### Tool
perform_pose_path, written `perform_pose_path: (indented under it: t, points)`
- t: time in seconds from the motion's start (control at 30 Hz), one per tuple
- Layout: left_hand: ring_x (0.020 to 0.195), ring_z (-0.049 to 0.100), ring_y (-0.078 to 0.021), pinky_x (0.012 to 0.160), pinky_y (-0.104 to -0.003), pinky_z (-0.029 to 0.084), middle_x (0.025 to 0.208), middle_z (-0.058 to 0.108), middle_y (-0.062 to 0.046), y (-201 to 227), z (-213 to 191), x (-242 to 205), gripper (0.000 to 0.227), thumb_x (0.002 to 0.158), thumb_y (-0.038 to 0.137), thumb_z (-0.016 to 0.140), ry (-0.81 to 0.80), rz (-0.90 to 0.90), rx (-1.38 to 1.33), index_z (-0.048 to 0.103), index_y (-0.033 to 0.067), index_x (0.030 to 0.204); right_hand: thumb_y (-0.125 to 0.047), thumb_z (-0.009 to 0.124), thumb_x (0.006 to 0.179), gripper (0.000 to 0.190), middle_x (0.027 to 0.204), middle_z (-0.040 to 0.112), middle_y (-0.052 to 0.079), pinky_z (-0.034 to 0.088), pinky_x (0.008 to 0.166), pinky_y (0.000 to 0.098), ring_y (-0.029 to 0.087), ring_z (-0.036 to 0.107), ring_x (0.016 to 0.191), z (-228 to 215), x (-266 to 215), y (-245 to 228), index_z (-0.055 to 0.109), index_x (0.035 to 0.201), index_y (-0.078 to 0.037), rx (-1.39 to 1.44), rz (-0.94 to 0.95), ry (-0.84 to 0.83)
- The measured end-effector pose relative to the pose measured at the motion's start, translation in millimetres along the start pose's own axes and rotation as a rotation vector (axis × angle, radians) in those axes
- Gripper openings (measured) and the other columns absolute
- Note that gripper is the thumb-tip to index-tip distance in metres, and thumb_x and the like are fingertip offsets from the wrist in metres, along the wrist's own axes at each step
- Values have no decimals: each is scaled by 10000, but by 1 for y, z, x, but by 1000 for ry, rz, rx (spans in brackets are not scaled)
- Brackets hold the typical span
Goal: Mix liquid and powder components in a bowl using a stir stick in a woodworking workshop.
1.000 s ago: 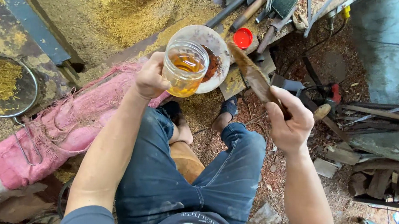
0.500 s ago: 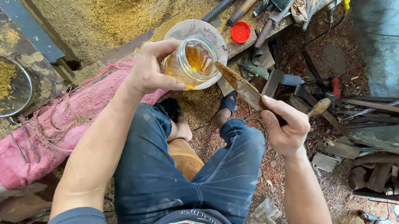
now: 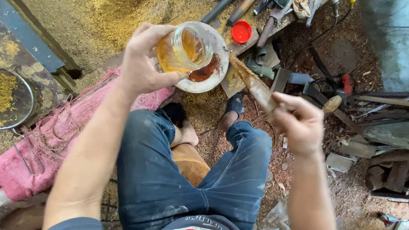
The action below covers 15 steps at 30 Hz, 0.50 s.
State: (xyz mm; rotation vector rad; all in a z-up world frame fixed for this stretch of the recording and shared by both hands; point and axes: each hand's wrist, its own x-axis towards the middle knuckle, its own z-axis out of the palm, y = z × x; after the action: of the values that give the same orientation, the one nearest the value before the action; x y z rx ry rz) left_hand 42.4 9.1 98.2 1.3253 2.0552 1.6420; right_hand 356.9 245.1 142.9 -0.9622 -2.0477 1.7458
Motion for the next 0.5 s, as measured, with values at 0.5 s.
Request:
perform_pose_path:
  t: [0.5]
  points:
    - [1175, 614, -305, 1050, -403, 526, 1292, 698, -70, 18, -14, 27, 720, 593, 178, 851, -383, 178, 161, 685, 96, 1288, -85, 771, 878, 275, 954, 763, 79, 563, 688, 349, 257, 706, 755, -9, 72, -130, 815, 1135, -172, -1081, -672, -473]
